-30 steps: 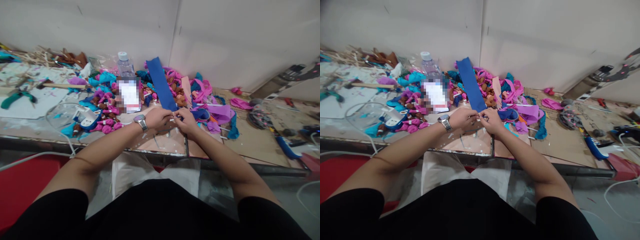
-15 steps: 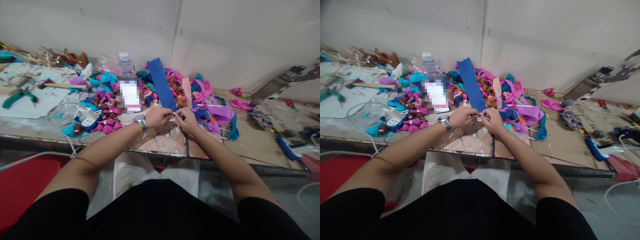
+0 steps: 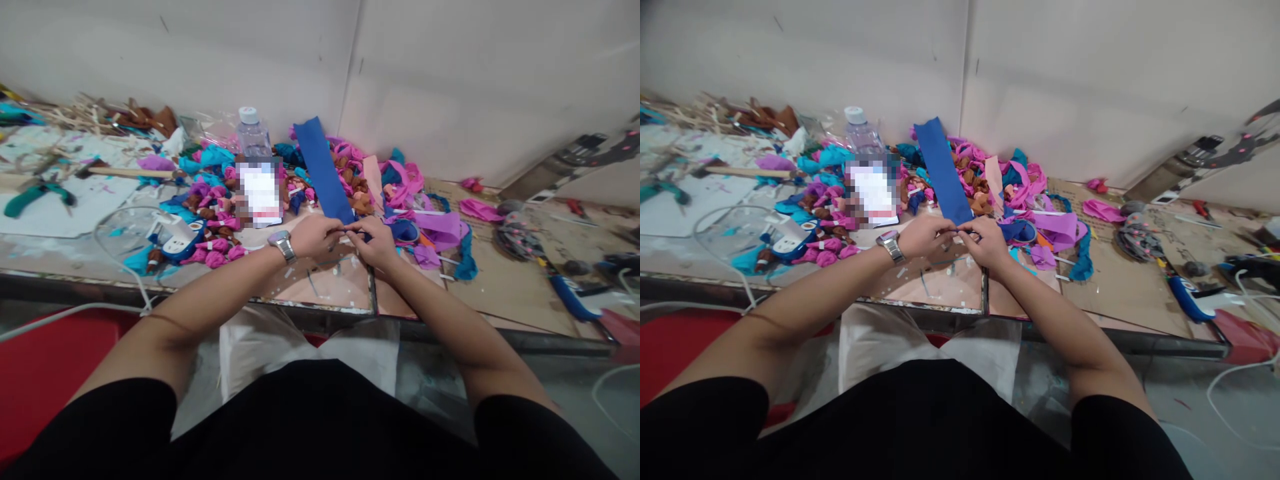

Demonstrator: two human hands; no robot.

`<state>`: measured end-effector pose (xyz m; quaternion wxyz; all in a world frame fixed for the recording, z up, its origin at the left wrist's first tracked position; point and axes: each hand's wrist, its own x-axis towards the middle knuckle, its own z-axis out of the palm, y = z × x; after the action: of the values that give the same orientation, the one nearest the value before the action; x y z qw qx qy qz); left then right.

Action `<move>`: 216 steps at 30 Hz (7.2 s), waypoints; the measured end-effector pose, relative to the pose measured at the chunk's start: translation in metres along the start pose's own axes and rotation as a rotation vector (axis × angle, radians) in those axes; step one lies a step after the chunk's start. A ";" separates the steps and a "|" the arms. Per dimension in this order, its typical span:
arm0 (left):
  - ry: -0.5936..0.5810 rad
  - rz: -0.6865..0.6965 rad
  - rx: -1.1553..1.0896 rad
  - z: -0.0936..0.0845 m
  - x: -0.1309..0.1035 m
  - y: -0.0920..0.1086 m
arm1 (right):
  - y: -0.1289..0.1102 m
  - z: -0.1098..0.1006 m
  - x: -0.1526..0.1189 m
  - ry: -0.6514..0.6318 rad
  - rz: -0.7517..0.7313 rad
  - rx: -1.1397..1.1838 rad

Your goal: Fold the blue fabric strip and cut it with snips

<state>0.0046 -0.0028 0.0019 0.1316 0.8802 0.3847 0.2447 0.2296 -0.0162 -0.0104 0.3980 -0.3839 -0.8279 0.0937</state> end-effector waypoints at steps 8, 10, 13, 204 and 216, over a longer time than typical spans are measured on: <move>-0.083 -0.044 -0.311 -0.007 -0.001 0.005 | 0.003 0.002 -0.001 0.027 -0.033 -0.021; -0.131 -0.074 -0.474 -0.007 0.000 0.003 | 0.002 0.001 0.000 0.023 -0.040 -0.027; -0.180 -0.134 -0.659 -0.005 0.002 0.000 | 0.000 -0.001 0.001 0.010 -0.038 -0.036; -0.338 -0.216 -1.071 0.000 0.001 0.002 | -0.012 -0.007 -0.005 0.043 -0.251 -0.210; 0.086 0.019 -0.438 0.001 -0.003 0.007 | -0.009 0.004 -0.003 0.124 0.216 0.197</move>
<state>0.0072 -0.0099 0.0030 0.3007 0.8230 0.3193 0.3609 0.2228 -0.0235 -0.0109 0.4717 -0.4348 -0.7425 0.1926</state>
